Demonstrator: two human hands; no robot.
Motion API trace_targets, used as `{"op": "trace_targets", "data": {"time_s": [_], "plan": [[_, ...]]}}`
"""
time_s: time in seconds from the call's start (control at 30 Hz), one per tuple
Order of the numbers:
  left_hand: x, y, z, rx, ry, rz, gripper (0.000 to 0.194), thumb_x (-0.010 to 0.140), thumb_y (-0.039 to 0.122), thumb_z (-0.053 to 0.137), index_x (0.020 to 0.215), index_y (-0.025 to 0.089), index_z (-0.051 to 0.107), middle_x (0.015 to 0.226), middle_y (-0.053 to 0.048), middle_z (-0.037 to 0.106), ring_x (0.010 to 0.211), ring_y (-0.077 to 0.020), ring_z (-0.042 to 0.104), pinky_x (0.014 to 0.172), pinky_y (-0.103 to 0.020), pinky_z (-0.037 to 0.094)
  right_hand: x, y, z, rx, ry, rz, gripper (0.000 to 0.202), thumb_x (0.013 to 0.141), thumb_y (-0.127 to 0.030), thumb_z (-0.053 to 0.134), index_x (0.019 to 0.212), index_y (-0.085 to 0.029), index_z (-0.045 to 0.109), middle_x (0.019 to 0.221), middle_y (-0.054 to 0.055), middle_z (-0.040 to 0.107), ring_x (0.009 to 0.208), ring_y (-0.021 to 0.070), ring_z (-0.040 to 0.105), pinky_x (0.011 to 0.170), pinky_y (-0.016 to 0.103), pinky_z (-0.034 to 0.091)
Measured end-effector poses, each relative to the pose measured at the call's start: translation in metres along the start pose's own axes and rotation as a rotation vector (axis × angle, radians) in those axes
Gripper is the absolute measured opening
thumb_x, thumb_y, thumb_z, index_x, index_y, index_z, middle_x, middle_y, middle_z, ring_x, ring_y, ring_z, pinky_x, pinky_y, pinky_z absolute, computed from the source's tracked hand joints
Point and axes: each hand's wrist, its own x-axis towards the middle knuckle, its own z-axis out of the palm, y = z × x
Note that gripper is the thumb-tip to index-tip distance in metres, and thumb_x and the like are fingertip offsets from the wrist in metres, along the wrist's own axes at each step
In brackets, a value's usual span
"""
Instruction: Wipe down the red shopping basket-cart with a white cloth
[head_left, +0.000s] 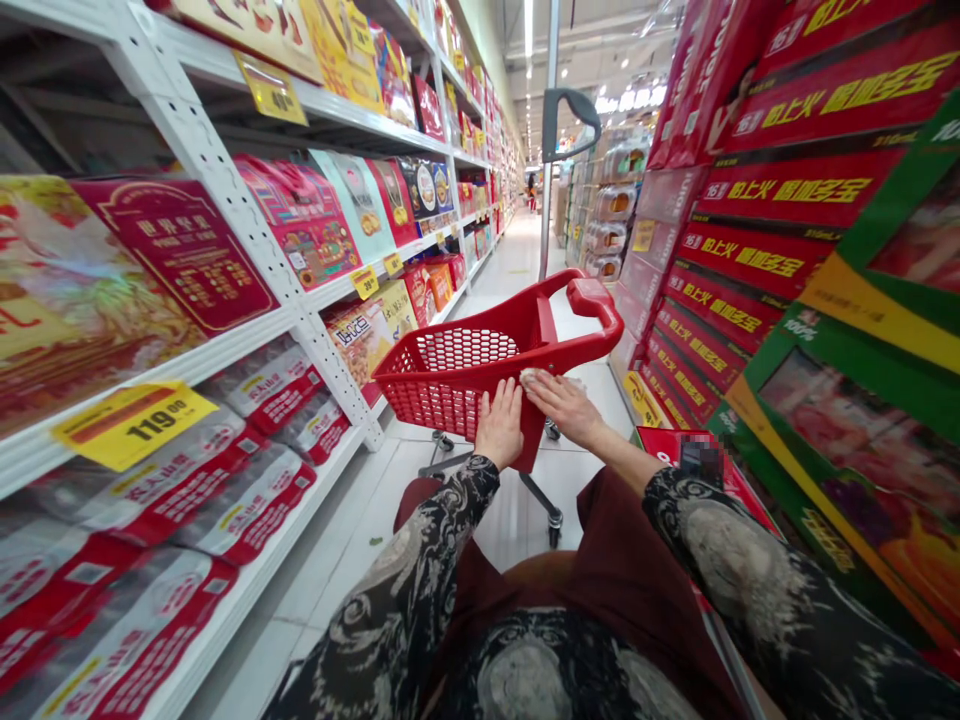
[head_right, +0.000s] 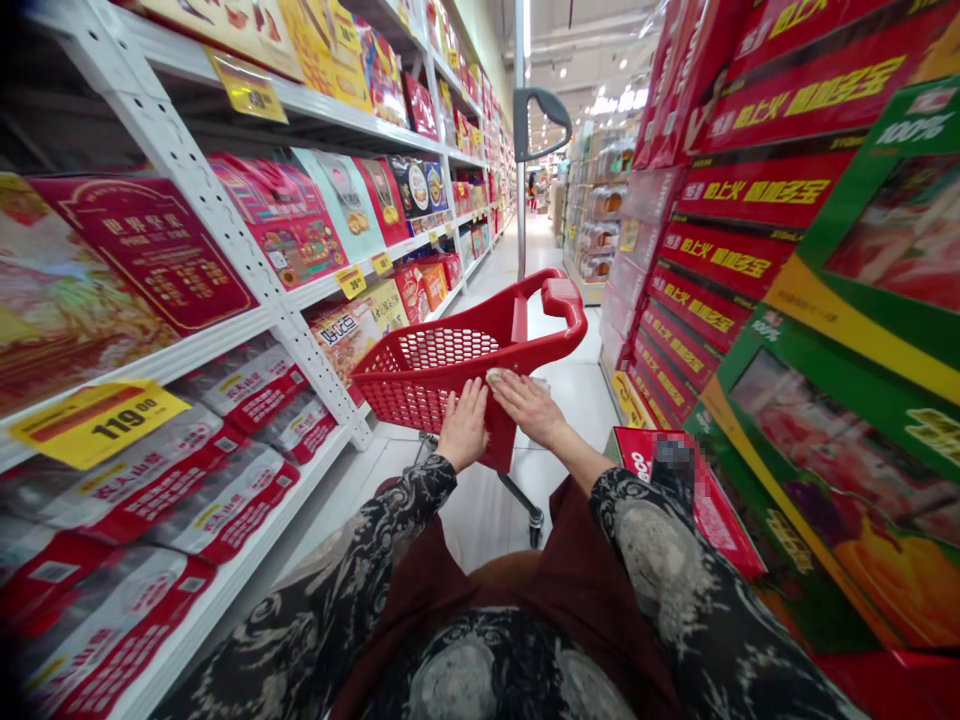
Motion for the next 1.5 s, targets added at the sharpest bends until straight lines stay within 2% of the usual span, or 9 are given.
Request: {"op": "trace_targets", "data": {"time_s": [0.13,0.27,0.43,0.77,0.87,1.0,1.07,1.37,1.5], "plan": [[-0.004,-0.004,0.002,0.001,-0.010,0.022,0.071,0.073,0.013,0.042,0.142,0.006,0.026,0.153,-0.013,0.021,0.142,-0.0234,0.015,0.115,-0.047,0.016,-0.015,-0.014,0.015,0.016,-0.111,-0.051,0.033,0.090,-0.008,0.042,0.118,-0.015,0.060,0.132,0.012,0.054,0.132,0.0229,0.040,0.100,0.044,0.043],[0.002,-0.012,-0.006,-0.001,0.005,-0.057,0.071,0.074,0.014,0.041,0.142,0.005,0.023,0.153,-0.014,0.019,0.142,-0.0238,0.014,0.115,-0.048,0.016,0.007,-0.001,-0.007,0.026,0.003,-0.018,0.037,0.094,-0.009,0.034,0.123,-0.016,0.057,0.136,0.010,0.050,0.137,0.0210,0.030,0.105,0.043,0.039],[0.011,-0.011,-0.017,-0.033,0.020,-0.092,0.074,0.072,0.012,0.043,0.142,0.004,0.022,0.154,-0.014,0.017,0.142,-0.0247,0.013,0.115,-0.050,0.016,0.040,0.026,-0.032,0.020,0.123,0.174,0.043,0.094,-0.009,0.031,0.131,-0.020,0.050,0.140,0.007,0.046,0.140,0.0171,0.023,0.112,0.043,0.029],[0.008,-0.008,-0.010,-0.037,-0.027,-0.012,0.073,0.071,0.012,0.044,0.142,0.005,0.024,0.153,-0.015,0.019,0.142,-0.0245,0.015,0.114,-0.047,0.018,-0.008,-0.005,0.015,-0.021,-0.171,0.005,0.035,0.088,-0.004,0.042,0.114,-0.015,0.062,0.132,0.011,0.054,0.126,0.0259,0.047,0.096,0.045,0.046],[0.011,-0.014,-0.011,-0.020,-0.018,-0.049,0.071,0.073,0.012,0.042,0.142,0.006,0.025,0.153,-0.015,0.020,0.142,-0.0240,0.015,0.114,-0.048,0.019,0.005,0.003,0.004,-0.012,-0.096,-0.007,0.037,0.090,-0.006,0.038,0.119,-0.015,0.059,0.135,0.009,0.051,0.130,0.0255,0.042,0.100,0.044,0.043],[0.019,-0.017,-0.019,-0.029,0.005,-0.089,0.073,0.073,0.013,0.044,0.142,0.004,0.023,0.154,-0.015,0.017,0.142,-0.0257,0.013,0.114,-0.050,0.018,0.039,0.026,-0.018,-0.019,0.101,0.165,0.042,0.094,-0.009,0.032,0.130,-0.019,0.051,0.141,0.006,0.045,0.138,0.0195,0.027,0.110,0.043,0.032],[0.022,-0.016,-0.021,-0.037,0.018,-0.084,0.074,0.072,0.012,0.044,0.142,0.003,0.022,0.154,-0.014,0.016,0.142,-0.0256,0.013,0.114,-0.049,0.017,0.049,0.032,-0.021,-0.023,0.115,0.223,0.042,0.094,-0.010,0.032,0.131,-0.020,0.050,0.142,0.007,0.043,0.139,0.0183,0.025,0.110,0.043,0.031],[0.018,-0.017,-0.012,-0.060,0.008,-0.036,0.073,0.072,0.012,0.043,0.142,0.005,0.022,0.153,-0.014,0.018,0.142,-0.0240,0.013,0.114,-0.047,0.017,0.011,0.001,0.018,-0.004,-0.204,0.095,0.038,0.088,-0.004,0.040,0.118,-0.014,0.060,0.135,0.012,0.051,0.130,0.0257,0.041,0.100,0.047,0.042],[0.021,-0.026,-0.013,-0.054,0.013,-0.056,0.075,0.072,0.012,0.044,0.142,0.005,0.022,0.154,-0.014,0.017,0.142,-0.0241,0.013,0.114,-0.047,0.017,0.017,0.005,0.011,0.051,-0.161,0.080,0.040,0.088,-0.004,0.038,0.120,-0.017,0.059,0.136,0.011,0.050,0.133,0.0228,0.039,0.102,0.045,0.041]]}}
